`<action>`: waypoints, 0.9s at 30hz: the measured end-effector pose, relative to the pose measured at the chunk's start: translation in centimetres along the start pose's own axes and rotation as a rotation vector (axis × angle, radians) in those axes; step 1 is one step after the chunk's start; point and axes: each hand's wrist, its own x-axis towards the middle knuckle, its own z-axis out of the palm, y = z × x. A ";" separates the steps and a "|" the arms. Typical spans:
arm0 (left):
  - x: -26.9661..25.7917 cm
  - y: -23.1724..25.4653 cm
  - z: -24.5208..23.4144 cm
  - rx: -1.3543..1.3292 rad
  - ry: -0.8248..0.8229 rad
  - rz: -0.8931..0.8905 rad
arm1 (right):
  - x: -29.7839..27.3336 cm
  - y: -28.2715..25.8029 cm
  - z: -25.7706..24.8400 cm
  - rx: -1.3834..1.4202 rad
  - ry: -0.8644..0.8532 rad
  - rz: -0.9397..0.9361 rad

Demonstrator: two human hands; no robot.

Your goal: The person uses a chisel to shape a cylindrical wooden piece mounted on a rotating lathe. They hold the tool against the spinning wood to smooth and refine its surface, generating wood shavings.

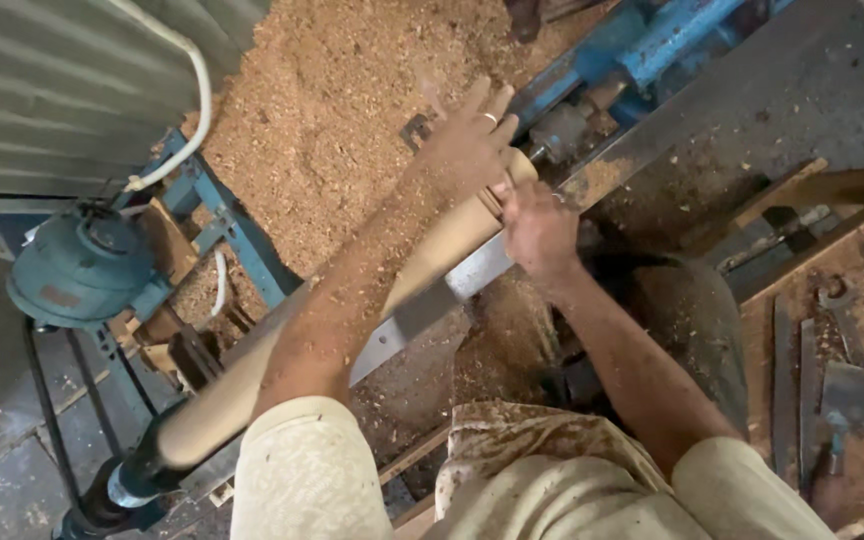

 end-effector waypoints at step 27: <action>1.3 -1.1 3.1 -0.317 0.070 -0.178 | 0.3 2.4 0.2 0.573 0.087 0.245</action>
